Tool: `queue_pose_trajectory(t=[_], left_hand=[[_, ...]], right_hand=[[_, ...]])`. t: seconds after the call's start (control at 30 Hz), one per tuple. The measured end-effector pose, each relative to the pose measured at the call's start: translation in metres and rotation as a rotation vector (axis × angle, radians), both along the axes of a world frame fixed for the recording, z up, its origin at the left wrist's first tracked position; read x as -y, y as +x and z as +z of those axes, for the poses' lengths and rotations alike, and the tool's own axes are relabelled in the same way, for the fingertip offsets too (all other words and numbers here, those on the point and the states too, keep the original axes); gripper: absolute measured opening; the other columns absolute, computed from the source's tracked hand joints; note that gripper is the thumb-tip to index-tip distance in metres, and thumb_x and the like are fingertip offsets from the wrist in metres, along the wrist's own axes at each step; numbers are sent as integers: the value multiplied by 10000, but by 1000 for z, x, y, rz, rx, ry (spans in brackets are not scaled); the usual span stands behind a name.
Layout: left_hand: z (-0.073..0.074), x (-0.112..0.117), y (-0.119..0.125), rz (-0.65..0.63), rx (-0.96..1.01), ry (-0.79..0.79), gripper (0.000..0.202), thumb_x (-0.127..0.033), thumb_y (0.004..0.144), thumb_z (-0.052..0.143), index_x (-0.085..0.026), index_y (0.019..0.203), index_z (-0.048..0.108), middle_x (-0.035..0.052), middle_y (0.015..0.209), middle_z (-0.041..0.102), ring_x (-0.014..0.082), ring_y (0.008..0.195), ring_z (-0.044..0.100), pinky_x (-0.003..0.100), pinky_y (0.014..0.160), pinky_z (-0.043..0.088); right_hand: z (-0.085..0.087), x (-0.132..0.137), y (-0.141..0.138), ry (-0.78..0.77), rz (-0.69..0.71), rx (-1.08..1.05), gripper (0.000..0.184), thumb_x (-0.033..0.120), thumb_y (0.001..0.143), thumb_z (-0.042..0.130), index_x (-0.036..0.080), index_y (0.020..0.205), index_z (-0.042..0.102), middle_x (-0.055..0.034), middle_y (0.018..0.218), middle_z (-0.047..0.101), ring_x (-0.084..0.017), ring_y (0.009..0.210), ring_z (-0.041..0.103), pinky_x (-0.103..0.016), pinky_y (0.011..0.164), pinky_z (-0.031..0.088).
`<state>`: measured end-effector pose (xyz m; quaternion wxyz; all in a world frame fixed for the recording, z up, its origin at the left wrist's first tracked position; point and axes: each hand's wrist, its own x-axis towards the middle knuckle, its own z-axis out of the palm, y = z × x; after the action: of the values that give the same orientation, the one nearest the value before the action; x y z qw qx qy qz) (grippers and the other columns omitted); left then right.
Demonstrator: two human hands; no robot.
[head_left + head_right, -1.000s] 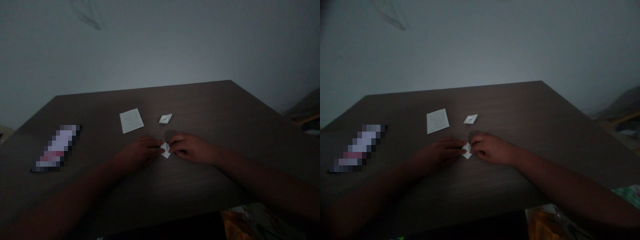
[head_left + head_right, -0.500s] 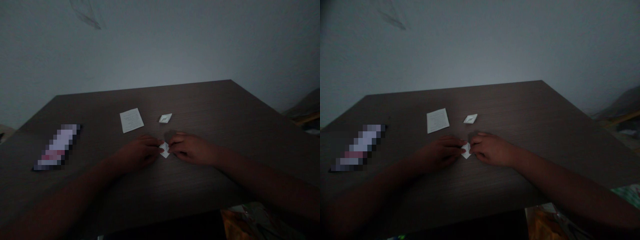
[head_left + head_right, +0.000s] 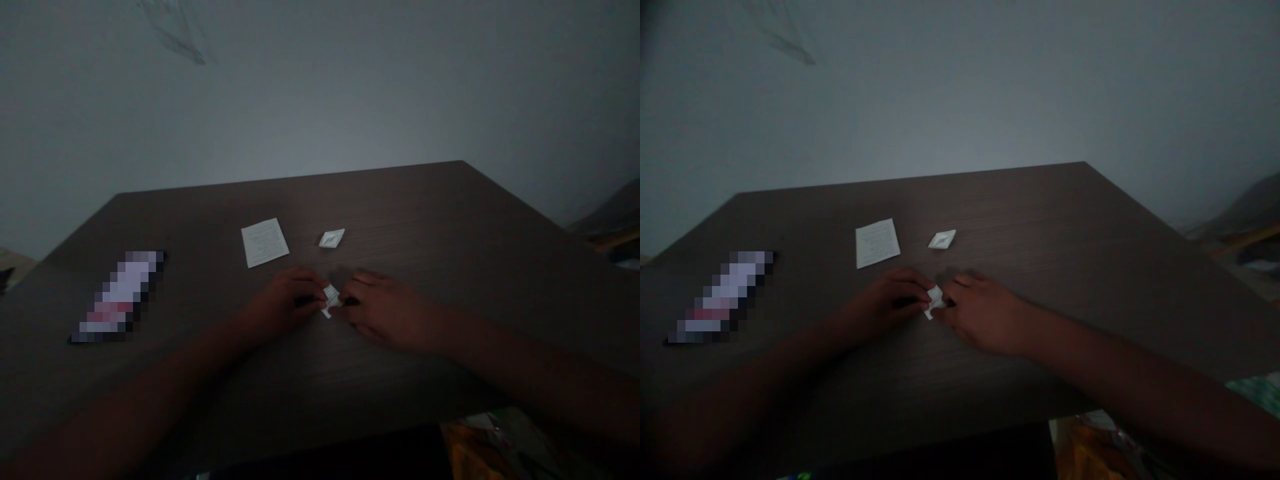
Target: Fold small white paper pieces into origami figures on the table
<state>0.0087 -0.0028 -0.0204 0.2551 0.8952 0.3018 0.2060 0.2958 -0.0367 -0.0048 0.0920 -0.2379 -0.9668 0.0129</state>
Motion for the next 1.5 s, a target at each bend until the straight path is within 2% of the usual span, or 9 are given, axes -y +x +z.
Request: queue_pose_trajectory(t=[0.13, 0.33, 0.5, 0.7, 0.83, 1.07, 1.27, 1.4, 1.5], left_hand=[[0, -2, -1, 34, -22, -2, 202, -184, 1096, 662, -237, 1187, 834, 86, 1259, 845, 271, 1197, 793, 483, 1131, 649], [-8, 2, -4, 162, -18, 102, 219, -134, 1022, 647, -248, 1150, 784, 97, 1354, 797, 307, 1318, 720, 544, 1182, 624], [-4, 8, -4, 35, -27, 110, 306, -142, 1078, 611, -243, 1329, 756, 109, 1423, 789, 290, 1368, 721, 516, 1218, 590], [-1, 6, -3, 13, -116, 72, 208, -153, 1111, 649, -236, 1208, 813, 65, 1191, 812, 275, 1159, 767, 475, 1131, 591], [3, 2, -5, 22, -127, -4, 223, -173, 1119, 666, -233, 1276, 812, 72, 1221, 801, 280, 1186, 757, 464, 1121, 590], [14, -1, -5, 79, -268, -24, 280, -198, 1108, 729, -268, 1373, 786, 71, 1381, 810, 338, 1378, 696, 590, 1241, 473], [11, -4, -10, 117, -310, 23, 173, -277, 1088, 814, -244, 1258, 799, 91, 1403, 778, 350, 1385, 670, 564, 1219, 474], [14, -1, -13, 88, -325, 121, 80, -279, 1122, 765, -247, 1164, 825, 68, 1365, 779, 331, 1347, 669, 530, 1189, 482], [14, 7, -11, 54, -335, 208, 146, -227, 1155, 696, -237, 1099, 831, 47, 1293, 799, 306, 1296, 678, 488, 1164, 475]], right_hand=[[0, 6, -3, -13, -53, -9, 195, 232, 1108, 744, 232, 1269, 855, -137, 1184, 799, -331, 1120, 706, -484, 988, 604], [-2, 8, -4, -21, -73, -6, 161, 217, 1079, 779, 256, 1216, 854, -115, 1161, 805, -332, 1112, 724, -496, 1015, 611], [-2, 7, -4, 4, -64, -1, 187, 236, 1104, 753, 229, 1271, 836, -134, 1280, 813, -343, 1200, 734, -498, 1039, 628], [-1, 3, -3, -70, -65, -75, 211, 284, 1150, 708, 223, 1311, 830, -134, 1315, 834, -351, 1244, 745, -539, 1085, 622], [-4, 2, -3, -82, -67, -66, 205, 318, 1169, 684, 225, 1245, 850, -124, 1331, 850, -347, 1267, 748, -553, 1100, 625], [-2, 8, -6, -58, -101, -8, 250, 330, 1186, 649, 234, 1296, 852, -113, 1366, 856, -339, 1280, 748, -550, 1150, 595], [6, 9, -7, -80, -113, 76, 292, 313, 1216, 587, 227, 1348, 833, -106, 1401, 850, -344, 1329, 734, -548, 1142, 586], [4, 8, -5, -76, -92, 68, 295, 312, 1217, 583, 231, 1340, 838, -102, 1400, 851, -357, 1326, 735, -570, 1132, 590], [2, 8, -4, -67, -88, 57, 296, 313, 1212, 592, 232, 1364, 833, -100, 1433, 841, -360, 1326, 730, -578, 1144, 585]])
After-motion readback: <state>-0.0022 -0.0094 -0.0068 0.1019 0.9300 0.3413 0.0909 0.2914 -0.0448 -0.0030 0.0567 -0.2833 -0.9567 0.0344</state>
